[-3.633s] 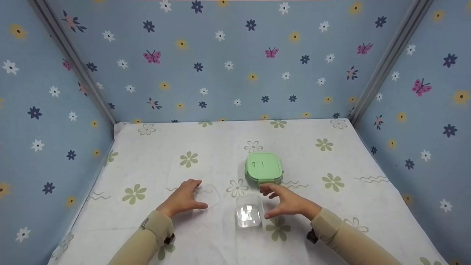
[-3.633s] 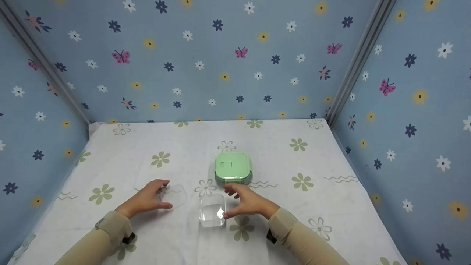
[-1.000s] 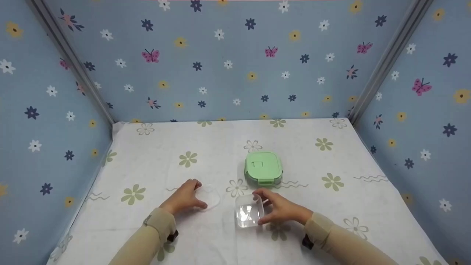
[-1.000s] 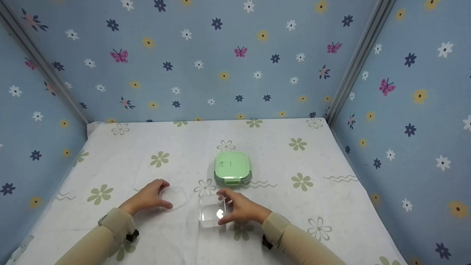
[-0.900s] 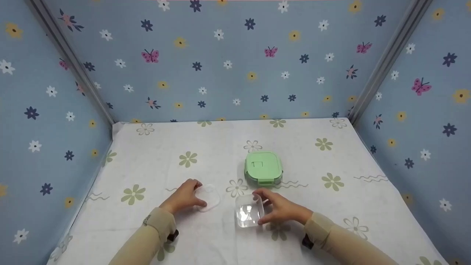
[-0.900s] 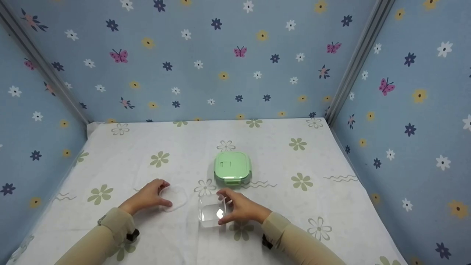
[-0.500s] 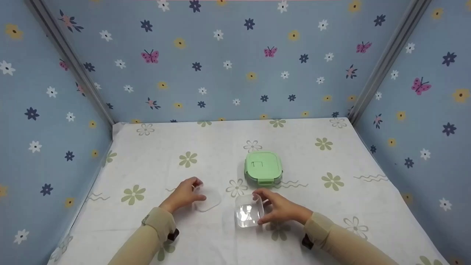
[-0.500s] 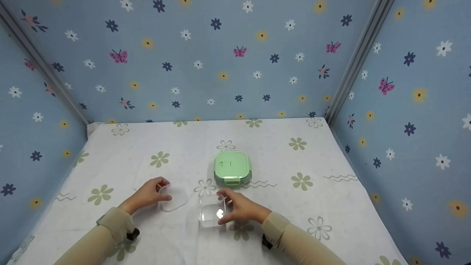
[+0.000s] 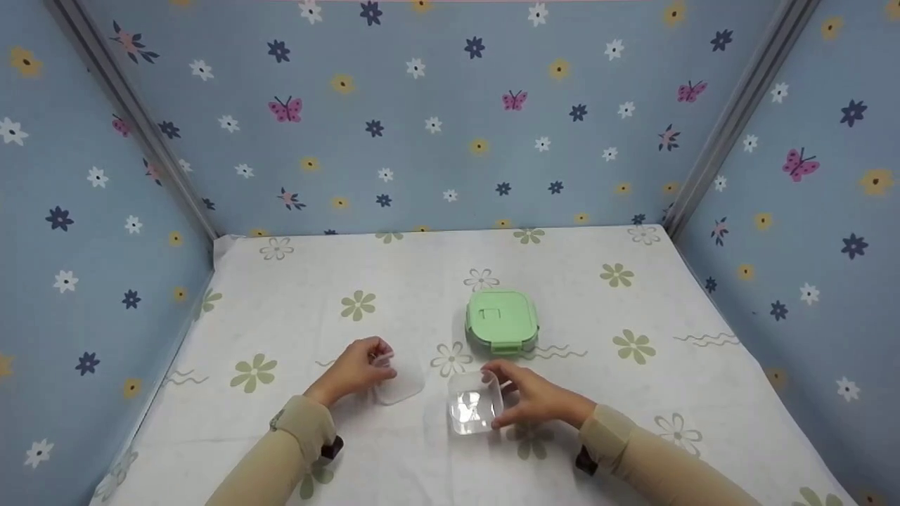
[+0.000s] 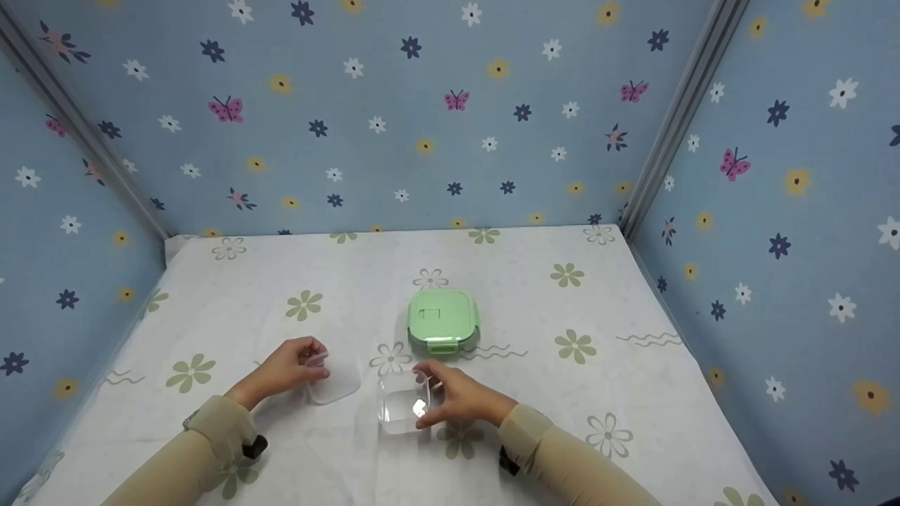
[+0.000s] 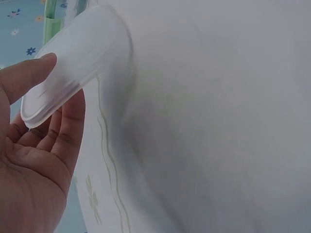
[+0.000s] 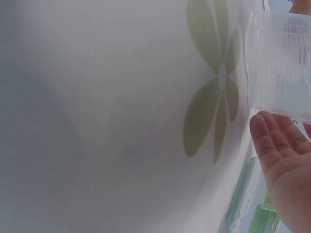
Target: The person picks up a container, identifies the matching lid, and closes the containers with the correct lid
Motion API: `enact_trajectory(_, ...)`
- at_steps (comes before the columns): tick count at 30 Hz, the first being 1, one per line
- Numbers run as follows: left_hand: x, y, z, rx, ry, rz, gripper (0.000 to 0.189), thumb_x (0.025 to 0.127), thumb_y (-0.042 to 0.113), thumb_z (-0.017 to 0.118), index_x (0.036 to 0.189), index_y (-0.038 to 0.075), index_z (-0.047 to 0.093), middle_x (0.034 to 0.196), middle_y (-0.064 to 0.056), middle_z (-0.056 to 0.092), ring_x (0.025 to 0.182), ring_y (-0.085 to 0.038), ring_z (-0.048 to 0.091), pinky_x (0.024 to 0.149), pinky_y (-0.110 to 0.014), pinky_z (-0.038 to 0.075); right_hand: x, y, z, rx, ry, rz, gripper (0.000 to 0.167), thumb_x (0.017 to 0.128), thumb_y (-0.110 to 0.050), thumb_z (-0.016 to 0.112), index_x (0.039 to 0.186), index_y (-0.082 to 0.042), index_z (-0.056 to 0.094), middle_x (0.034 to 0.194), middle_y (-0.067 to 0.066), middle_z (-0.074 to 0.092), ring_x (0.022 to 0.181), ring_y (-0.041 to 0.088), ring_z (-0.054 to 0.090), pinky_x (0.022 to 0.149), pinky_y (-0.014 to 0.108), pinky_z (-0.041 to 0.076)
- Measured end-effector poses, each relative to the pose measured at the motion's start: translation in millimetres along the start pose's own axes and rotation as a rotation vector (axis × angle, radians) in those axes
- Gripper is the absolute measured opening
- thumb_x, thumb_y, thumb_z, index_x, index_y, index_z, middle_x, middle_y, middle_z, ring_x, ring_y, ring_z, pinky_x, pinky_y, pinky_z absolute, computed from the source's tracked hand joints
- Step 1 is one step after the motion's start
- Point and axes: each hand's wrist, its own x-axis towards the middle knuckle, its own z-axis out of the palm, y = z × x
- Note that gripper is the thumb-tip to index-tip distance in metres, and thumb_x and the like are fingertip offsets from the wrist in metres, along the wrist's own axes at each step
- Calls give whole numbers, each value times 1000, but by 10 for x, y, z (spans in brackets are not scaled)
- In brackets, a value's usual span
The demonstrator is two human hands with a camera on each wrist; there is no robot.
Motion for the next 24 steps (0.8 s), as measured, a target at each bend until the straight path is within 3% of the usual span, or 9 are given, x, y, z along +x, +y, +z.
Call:
enact_trajectory(10,21,84,-8,-92,-65,26,21,95,8,81,105,-3,67,89,-3,63,77,-14,65,69,-24,56,6,12,-2,-6,-2,-2,93,78,-21,98,155,-5,47,146,15,59,136,36,60,120,53,49)
enact_trajectory(24,43,166,-15,-135,-67,43,19,99,7,75,108,-7,67,86,-2,66,76,-12,65,70,-24,56,14,25,12,7,5,4,91,80,-18,97,154,-2,47,147,18,60,140,39,58,123,57,45)
